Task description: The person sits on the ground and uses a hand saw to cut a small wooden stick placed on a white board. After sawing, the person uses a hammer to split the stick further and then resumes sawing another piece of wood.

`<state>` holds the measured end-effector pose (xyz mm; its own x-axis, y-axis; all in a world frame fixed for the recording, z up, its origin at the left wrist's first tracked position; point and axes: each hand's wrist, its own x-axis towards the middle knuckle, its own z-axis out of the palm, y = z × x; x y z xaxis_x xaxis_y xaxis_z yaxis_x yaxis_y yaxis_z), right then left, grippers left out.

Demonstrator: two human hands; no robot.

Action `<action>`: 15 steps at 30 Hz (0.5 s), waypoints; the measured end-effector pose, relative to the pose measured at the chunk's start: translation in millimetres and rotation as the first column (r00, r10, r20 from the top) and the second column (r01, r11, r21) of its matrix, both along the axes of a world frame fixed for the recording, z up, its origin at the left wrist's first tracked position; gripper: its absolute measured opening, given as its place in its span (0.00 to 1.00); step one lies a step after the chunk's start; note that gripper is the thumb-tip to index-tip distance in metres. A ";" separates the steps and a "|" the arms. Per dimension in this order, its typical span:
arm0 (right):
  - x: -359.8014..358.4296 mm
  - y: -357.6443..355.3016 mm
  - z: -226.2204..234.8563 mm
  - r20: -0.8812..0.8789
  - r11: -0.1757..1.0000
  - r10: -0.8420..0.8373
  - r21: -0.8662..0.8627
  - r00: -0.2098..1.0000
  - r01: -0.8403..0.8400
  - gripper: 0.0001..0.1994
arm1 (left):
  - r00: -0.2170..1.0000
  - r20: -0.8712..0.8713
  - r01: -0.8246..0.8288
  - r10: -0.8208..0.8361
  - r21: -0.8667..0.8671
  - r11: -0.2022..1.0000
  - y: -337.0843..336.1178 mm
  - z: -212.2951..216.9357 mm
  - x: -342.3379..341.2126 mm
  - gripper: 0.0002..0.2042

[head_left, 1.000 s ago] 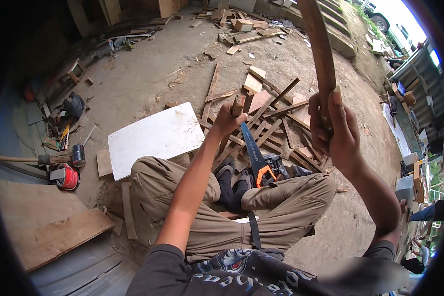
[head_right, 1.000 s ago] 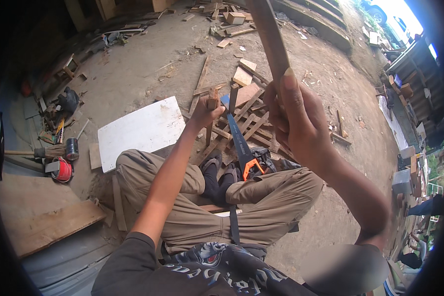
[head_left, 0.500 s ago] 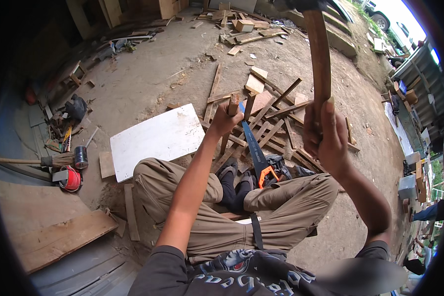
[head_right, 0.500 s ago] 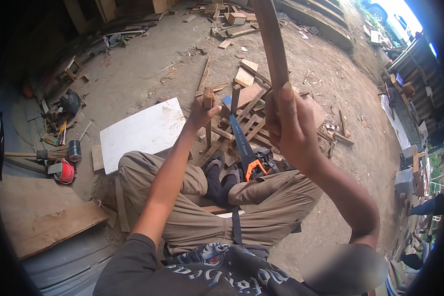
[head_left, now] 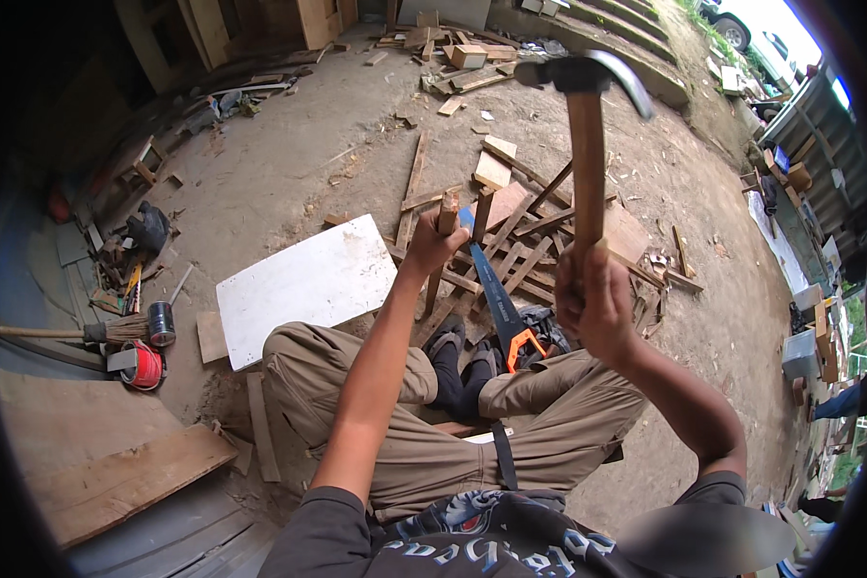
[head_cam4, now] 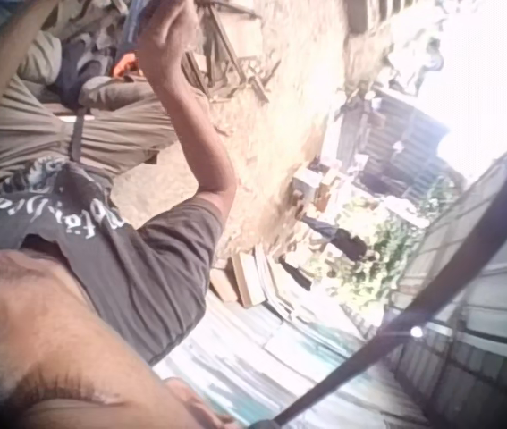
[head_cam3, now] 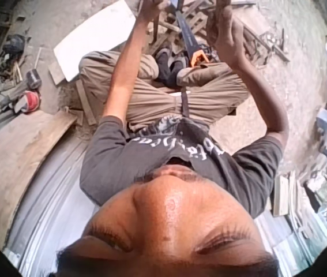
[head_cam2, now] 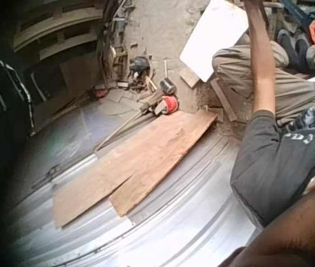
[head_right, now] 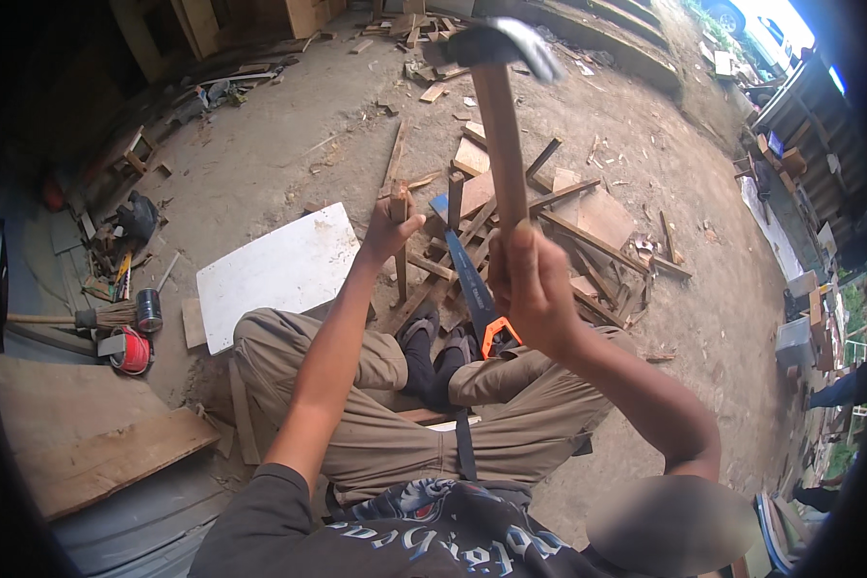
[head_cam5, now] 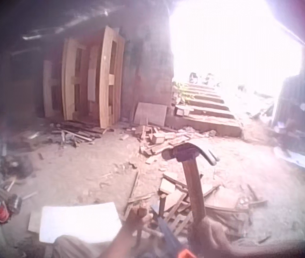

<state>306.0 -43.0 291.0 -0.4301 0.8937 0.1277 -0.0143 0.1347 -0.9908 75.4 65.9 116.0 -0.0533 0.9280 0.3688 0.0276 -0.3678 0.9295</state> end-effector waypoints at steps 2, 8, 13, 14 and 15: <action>5.0 -2.6 -26.7 0.235 0.996 0.060 -0.074 0.970 -0.044 0.26 | 1.000 -0.006 -0.009 0.010 0.031 0.999 2.6 0.9 4.5 0.12; 1.9 -5.6 16.9 0.139 0.955 0.109 -0.289 0.984 -0.065 0.28 | 0.998 -0.055 -0.029 0.031 0.049 0.998 0.5 -5.3 -10.5 0.12; 1.8 0.1 6.6 -0.043 0.999 0.032 -0.016 0.999 -0.033 0.27 | 1.000 0.020 0.010 -0.010 -0.026 1.000 -0.6 2.4 -6.7 0.12; 2.4 -0.7 -11.7 -0.057 0.998 0.029 0.056 0.998 -0.026 0.27 | 1.000 0.020 0.020 -0.020 -0.015 1.000 0.5 5.1 -3.0 0.12; 7.0 -4.6 -31.0 0.102 0.998 0.027 0.054 0.994 -0.033 0.28 | 0.999 0.021 0.032 -0.032 -0.005 0.999 1.4 6.7 1.1 0.12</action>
